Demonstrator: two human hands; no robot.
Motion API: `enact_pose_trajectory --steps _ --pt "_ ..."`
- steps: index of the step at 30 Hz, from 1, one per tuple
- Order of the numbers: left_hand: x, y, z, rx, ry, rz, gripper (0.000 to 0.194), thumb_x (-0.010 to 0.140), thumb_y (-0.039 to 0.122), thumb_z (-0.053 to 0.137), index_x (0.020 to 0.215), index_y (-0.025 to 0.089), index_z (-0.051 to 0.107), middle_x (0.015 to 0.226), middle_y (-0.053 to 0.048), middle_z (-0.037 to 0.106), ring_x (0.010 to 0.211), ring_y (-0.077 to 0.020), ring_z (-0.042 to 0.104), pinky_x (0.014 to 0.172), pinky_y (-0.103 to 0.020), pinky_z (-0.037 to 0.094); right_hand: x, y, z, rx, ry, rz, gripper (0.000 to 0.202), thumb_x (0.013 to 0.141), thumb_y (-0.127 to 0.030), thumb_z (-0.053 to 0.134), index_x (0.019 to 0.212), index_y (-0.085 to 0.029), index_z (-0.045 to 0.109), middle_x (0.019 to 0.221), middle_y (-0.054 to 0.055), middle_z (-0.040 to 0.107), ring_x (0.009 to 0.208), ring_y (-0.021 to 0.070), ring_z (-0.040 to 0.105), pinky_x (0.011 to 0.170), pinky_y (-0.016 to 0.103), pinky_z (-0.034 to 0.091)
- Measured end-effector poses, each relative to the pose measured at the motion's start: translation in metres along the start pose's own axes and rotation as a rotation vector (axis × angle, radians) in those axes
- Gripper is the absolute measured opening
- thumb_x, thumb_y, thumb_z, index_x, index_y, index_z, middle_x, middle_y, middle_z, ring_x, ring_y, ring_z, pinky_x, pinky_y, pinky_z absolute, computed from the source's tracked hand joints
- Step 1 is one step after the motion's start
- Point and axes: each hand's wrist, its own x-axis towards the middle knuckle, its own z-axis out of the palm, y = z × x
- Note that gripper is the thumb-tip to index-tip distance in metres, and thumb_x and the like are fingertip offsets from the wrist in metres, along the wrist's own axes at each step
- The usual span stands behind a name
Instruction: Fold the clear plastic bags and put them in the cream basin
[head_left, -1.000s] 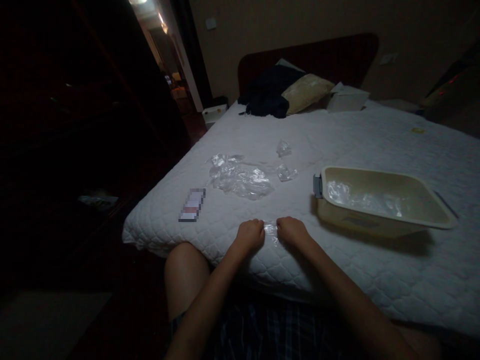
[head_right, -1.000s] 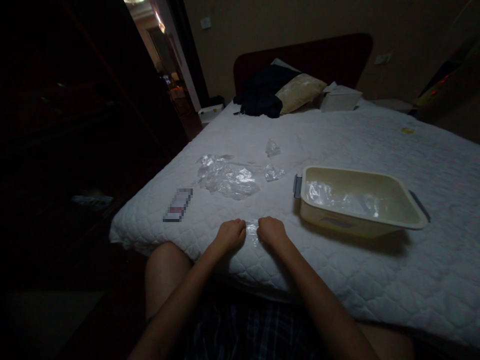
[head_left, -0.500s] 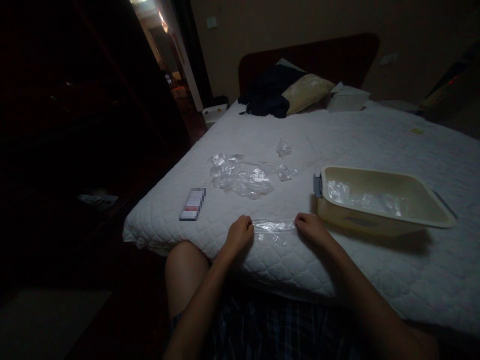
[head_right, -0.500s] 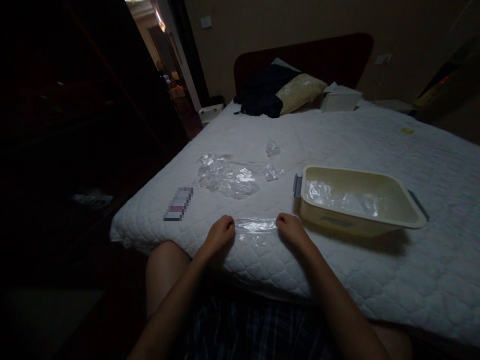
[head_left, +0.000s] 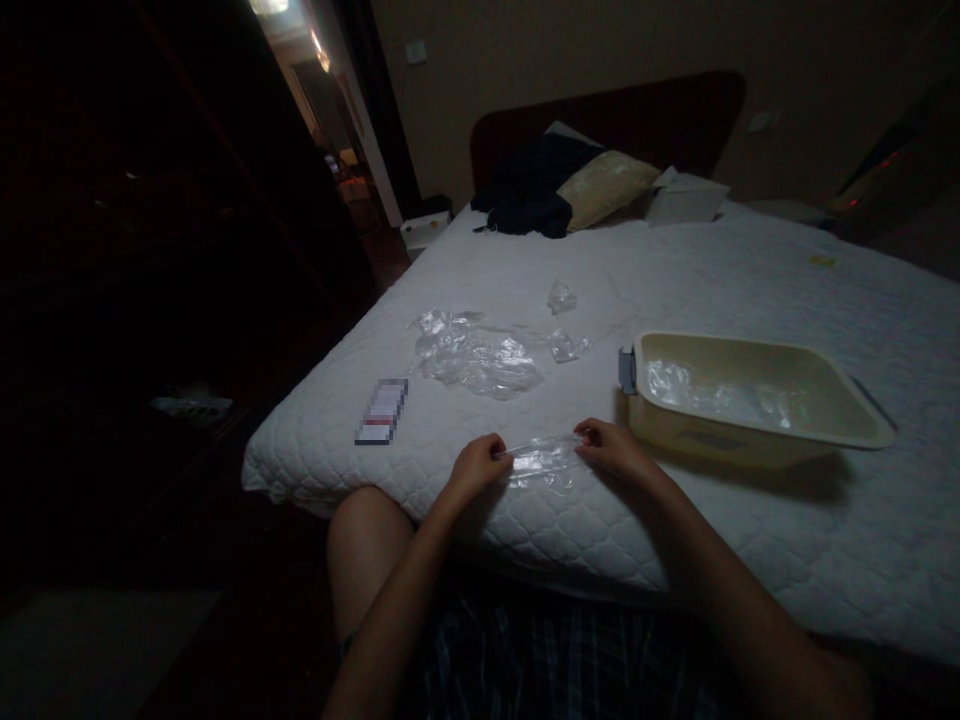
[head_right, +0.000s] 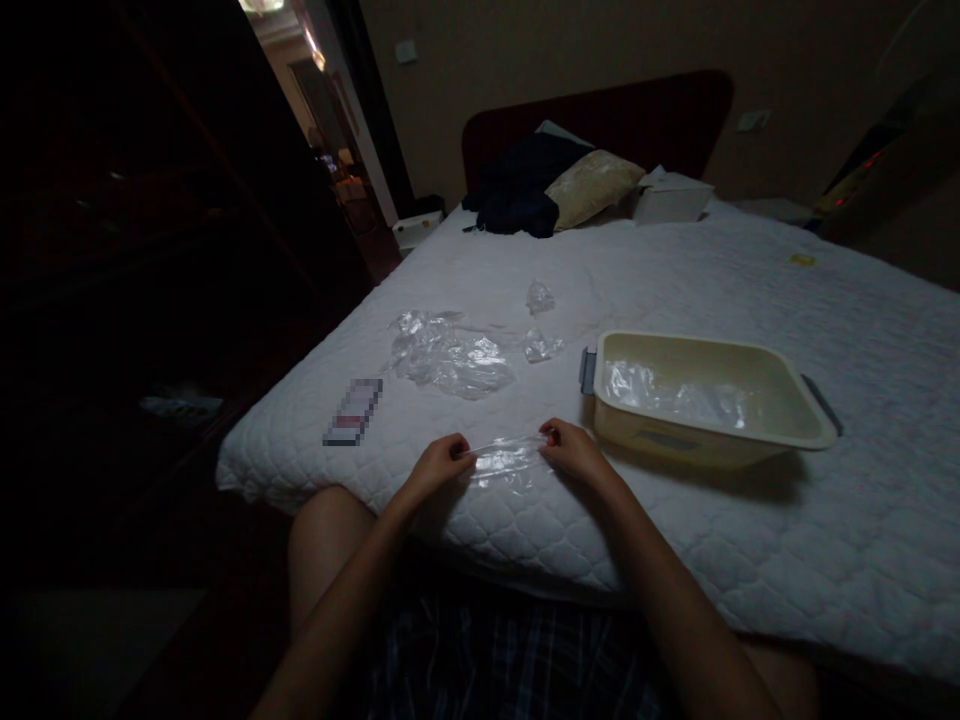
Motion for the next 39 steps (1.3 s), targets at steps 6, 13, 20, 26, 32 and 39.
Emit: enact_pose_trajectory --steps 6,13,20,26,32,39 --pt "-0.021 0.013 0.000 0.044 -0.156 0.012 0.033 0.076 0.042 0.044 0.069 0.015 0.061 0.064 -0.001 0.060 0.059 -0.0132 0.052 0.053 -0.022 0.034 0.021 -0.034 0.009 -0.213 0.050 -0.117 0.026 0.072 -0.016 0.051 0.097 -0.017 0.059 0.083 0.005 0.063 0.074 0.0150 0.056 0.067 0.023 0.039" --pt "-0.040 0.029 0.019 0.079 -0.291 0.048 0.038 0.079 0.040 0.037 0.069 0.015 0.064 0.061 -0.002 0.061 0.055 -0.0130 0.051 0.049 -0.022 0.029 0.038 -0.063 0.037 -0.196 -0.019 -0.278 0.025 0.077 -0.018 0.049 0.100 -0.018 0.059 0.090 0.005 0.063 0.081 0.0150 0.057 0.072 0.024 0.040" --pt "-0.041 0.023 0.012 0.101 -0.289 -0.018 0.052 0.082 0.049 0.029 0.063 0.014 0.064 0.055 -0.003 0.058 0.051 -0.0131 0.051 0.049 -0.024 0.031 0.025 -0.067 0.026 -0.085 0.064 -0.480 0.020 0.081 -0.019 0.046 0.097 -0.018 0.059 0.095 0.007 0.061 0.089 0.0167 0.056 0.078 0.029 0.042" --pt "-0.039 -0.006 -0.004 0.356 0.084 0.326 0.026 0.084 0.026 0.039 0.100 0.018 0.057 0.095 -0.008 0.061 0.081 -0.0156 0.056 0.069 -0.025 0.042 -0.014 -0.044 0.006 -0.233 0.101 -0.567 0.025 0.084 -0.019 0.042 0.102 -0.017 0.059 0.097 0.011 0.061 0.090 0.0188 0.056 0.078 0.032 0.045" --pt "-0.027 -0.021 0.019 0.480 0.136 0.662 0.028 0.085 0.019 0.039 0.110 0.021 0.052 0.107 -0.008 0.059 0.088 -0.0163 0.056 0.071 -0.026 0.045 -0.045 -0.022 0.023 -0.331 0.128 -0.585 0.028 0.086 -0.019 0.041 0.108 -0.019 0.057 0.102 0.010 0.061 0.091 0.0189 0.057 0.077 0.035 0.048" --pt "-0.021 -0.015 0.029 0.241 0.133 0.464 0.020 0.083 0.022 0.043 0.092 0.018 0.060 0.087 -0.005 0.062 0.079 -0.0142 0.057 0.069 -0.024 0.046 -0.044 -0.021 0.032 -0.345 0.152 -0.560 0.025 0.085 -0.019 0.044 0.106 -0.020 0.058 0.100 0.009 0.063 0.089 0.0189 0.059 0.076 0.034 0.049"
